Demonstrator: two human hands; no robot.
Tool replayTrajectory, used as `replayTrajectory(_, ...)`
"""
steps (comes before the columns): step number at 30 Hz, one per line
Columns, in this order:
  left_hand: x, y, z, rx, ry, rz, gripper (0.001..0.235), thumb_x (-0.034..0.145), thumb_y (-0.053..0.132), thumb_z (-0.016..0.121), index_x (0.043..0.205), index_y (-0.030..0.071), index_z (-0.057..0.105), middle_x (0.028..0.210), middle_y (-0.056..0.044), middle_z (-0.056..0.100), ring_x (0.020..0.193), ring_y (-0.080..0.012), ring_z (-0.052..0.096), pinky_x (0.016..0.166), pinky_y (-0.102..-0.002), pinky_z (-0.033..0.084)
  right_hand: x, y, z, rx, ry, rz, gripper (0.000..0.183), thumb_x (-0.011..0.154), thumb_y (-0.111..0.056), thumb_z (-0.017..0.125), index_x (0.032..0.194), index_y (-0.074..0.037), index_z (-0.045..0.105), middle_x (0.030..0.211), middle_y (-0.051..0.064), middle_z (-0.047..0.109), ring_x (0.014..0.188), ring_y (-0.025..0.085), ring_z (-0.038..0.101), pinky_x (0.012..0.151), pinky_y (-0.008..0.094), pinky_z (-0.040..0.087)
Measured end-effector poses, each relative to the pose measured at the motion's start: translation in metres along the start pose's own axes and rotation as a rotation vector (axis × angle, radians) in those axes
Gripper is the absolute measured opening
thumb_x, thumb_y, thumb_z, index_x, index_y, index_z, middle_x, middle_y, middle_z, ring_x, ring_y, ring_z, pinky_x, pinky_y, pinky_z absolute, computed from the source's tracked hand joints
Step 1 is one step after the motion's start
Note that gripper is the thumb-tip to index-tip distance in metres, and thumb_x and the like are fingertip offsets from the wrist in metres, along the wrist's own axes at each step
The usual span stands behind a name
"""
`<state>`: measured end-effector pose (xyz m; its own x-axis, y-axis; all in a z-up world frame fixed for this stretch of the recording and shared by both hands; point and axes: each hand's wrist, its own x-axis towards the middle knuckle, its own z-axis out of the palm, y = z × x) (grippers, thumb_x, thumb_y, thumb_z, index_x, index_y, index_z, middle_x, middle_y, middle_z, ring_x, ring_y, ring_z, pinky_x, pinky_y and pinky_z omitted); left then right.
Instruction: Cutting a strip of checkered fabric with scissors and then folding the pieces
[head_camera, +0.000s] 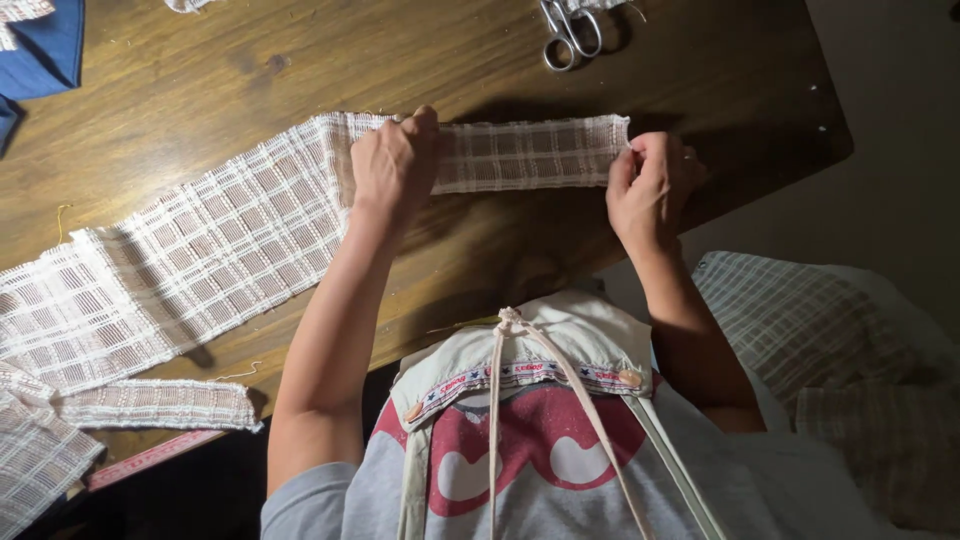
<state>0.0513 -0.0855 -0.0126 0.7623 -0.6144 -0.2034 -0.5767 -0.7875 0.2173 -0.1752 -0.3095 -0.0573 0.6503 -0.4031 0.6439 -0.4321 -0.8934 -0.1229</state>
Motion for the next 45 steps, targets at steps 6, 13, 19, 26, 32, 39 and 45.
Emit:
replayTrajectory(6,0.004,-0.001,-0.004,-0.089,-0.064,-0.016,0.031,0.1,0.046,0.066,0.101,0.017,0.055,0.079,-0.02,0.071,0.082,-0.0483,0.074,0.07,-0.053,0.058,0.011,-0.008,-0.006,0.015,-0.045,0.029,0.023,0.084,-0.011,0.068,0.106,-0.016,0.064,0.083,0.001,0.058,0.077,0.028,0.064,0.072,0.041,0.047)
replayTrajectory(13,-0.01,-0.013,-0.005,-0.167,-0.029,-0.113,0.041,0.098,0.057,0.063,0.091,0.016,0.061,0.075,-0.022,0.071,0.078,-0.0487,0.074,0.068,-0.054,0.057,0.021,-0.02,-0.004,0.187,-0.079,0.063,0.028,0.081,-0.002,0.064,0.108,-0.011,0.063,0.084,0.006,0.059,0.076,0.032,0.064,0.074,0.042,0.051)
replayTrajectory(19,-0.02,-0.019,0.003,0.219,-0.037,-0.156,0.037,0.095,0.063,0.061,0.104,0.028,0.068,0.099,-0.008,0.074,0.101,-0.0358,0.07,0.08,-0.045,0.052,0.021,-0.037,0.003,0.227,-0.078,0.048,0.028,0.084,0.0,0.063,0.11,-0.01,0.063,0.087,0.006,0.06,0.078,0.031,0.064,0.077,0.042,0.052)
replayTrajectory(26,-0.075,0.061,0.033,0.064,0.347,0.778,0.06,0.077,0.045,0.085,0.128,0.019,0.069,0.143,-0.015,0.059,0.132,-0.0322,0.05,0.108,-0.043,0.042,0.015,-0.034,0.011,0.198,-0.069,0.045,0.025,0.089,-0.006,0.06,0.113,-0.012,0.065,0.091,0.006,0.059,0.084,0.03,0.064,0.08,0.041,0.053)
replayTrajectory(32,-0.065,0.059,0.059,-0.032,0.199,0.659,0.082,0.097,0.074,0.045,0.165,0.033,0.025,0.172,-0.006,0.025,0.156,-0.0439,0.015,0.118,-0.077,0.008,0.019,-0.036,0.0,0.303,-0.092,0.071,0.025,0.091,0.0,0.062,0.115,-0.01,0.064,0.095,0.005,0.059,0.09,0.031,0.065,0.079,0.041,0.053)
replayTrajectory(39,-0.065,0.061,0.061,0.005,0.216,0.638,0.074,0.102,0.071,0.045,0.165,0.038,0.024,0.172,-0.003,0.02,0.155,-0.0482,0.007,0.116,-0.08,0.008,0.022,-0.039,-0.013,0.421,-0.094,0.139,0.007,0.103,-0.01,0.063,0.11,-0.008,0.064,0.09,0.005,0.063,0.079,0.025,0.067,0.069,0.034,0.052)
replayTrajectory(45,-0.064,0.06,0.064,0.003,0.175,0.617,0.075,0.101,0.074,0.047,0.164,0.042,0.022,0.173,-0.001,0.014,0.155,-0.047,0.002,0.116,-0.081,0.005,0.013,-0.037,-0.009,0.595,-0.196,0.231,0.041,0.101,-0.016,0.078,0.128,-0.002,0.052,0.101,0.018,0.066,0.078,0.033,0.068,0.063,0.042,0.053)
